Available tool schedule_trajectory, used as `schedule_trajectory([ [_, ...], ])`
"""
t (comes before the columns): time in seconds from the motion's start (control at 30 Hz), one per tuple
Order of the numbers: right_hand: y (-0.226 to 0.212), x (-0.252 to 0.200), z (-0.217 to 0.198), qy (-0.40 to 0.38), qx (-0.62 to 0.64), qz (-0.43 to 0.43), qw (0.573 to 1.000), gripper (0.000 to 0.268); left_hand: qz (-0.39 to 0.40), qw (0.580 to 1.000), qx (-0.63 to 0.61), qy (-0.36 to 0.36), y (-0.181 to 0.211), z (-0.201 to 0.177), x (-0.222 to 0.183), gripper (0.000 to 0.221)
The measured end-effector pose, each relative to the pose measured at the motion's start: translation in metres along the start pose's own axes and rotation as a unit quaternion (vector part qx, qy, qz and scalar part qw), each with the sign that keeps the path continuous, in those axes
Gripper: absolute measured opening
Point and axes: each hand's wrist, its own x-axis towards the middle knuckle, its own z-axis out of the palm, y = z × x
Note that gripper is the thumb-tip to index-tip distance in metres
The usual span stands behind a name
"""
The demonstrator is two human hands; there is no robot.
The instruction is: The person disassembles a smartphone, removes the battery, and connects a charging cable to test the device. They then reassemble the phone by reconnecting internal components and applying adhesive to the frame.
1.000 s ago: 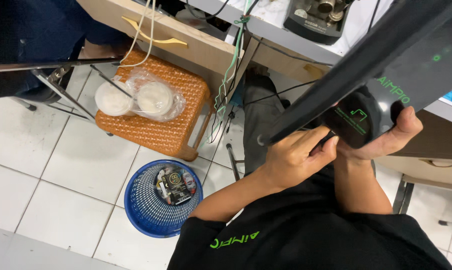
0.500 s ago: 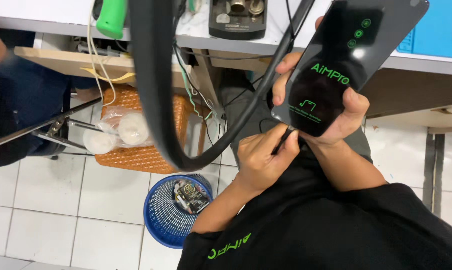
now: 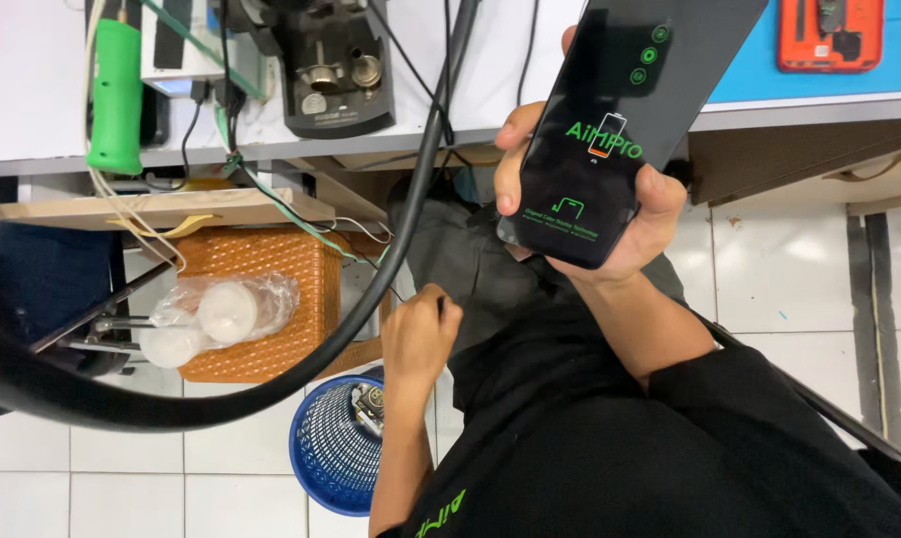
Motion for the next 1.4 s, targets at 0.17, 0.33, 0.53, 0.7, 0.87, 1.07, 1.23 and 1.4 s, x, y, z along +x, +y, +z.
schedule_trajectory([
  [0.17, -0.016, -0.004, -0.007, 0.008, -0.016, -0.024, 1.000, 0.092, -0.125, 0.985, 0.078, -0.091, -0.051, 0.050, 0.016, 0.027],
  [0.33, -0.031, -0.009, -0.021, 0.013, -0.048, -0.044, 0.998, 0.092, -0.190, 0.967, 0.094, -0.139, -0.079, 0.054, 0.014, 0.026],
  [0.53, -0.047, -0.019, -0.046, 0.010, -0.023, -0.023, 0.999, 0.092, -0.351, 0.925, 0.084, -0.122, -0.139, 0.064, -0.007, 0.063],
  [0.7, -0.088, -0.016, -0.063, -0.009, -0.198, -0.094, 0.976, 0.058, -0.168, 0.983, 0.020, 0.071, -0.095, 0.042, -0.011, 0.021],
  [0.87, -0.142, -0.042, -0.094, 0.059, -0.264, -0.159, 0.949, 0.071, -0.074, 0.965, -0.155, -0.200, 0.047, -0.001, 0.019, 0.027],
  [1.07, -0.211, -0.046, -0.078, 0.099, -0.396, -0.250, 0.878, 0.061, 0.126, 0.956, -0.054, -0.259, 0.118, 0.141, 0.119, 0.041],
  [1.23, -0.282, -0.069, -0.107, 0.150, -0.501, -0.271, 0.808, 0.061, -0.046, 0.900, 0.063, -0.429, 0.144, 0.210, 0.194, 0.107],
  [1.4, -0.364, -0.058, -0.156, 0.119, -0.526, -0.264, 0.800, 0.060, -0.086, 0.887, 0.037, -0.452, 0.134, 0.246, 0.208, 0.108],
])
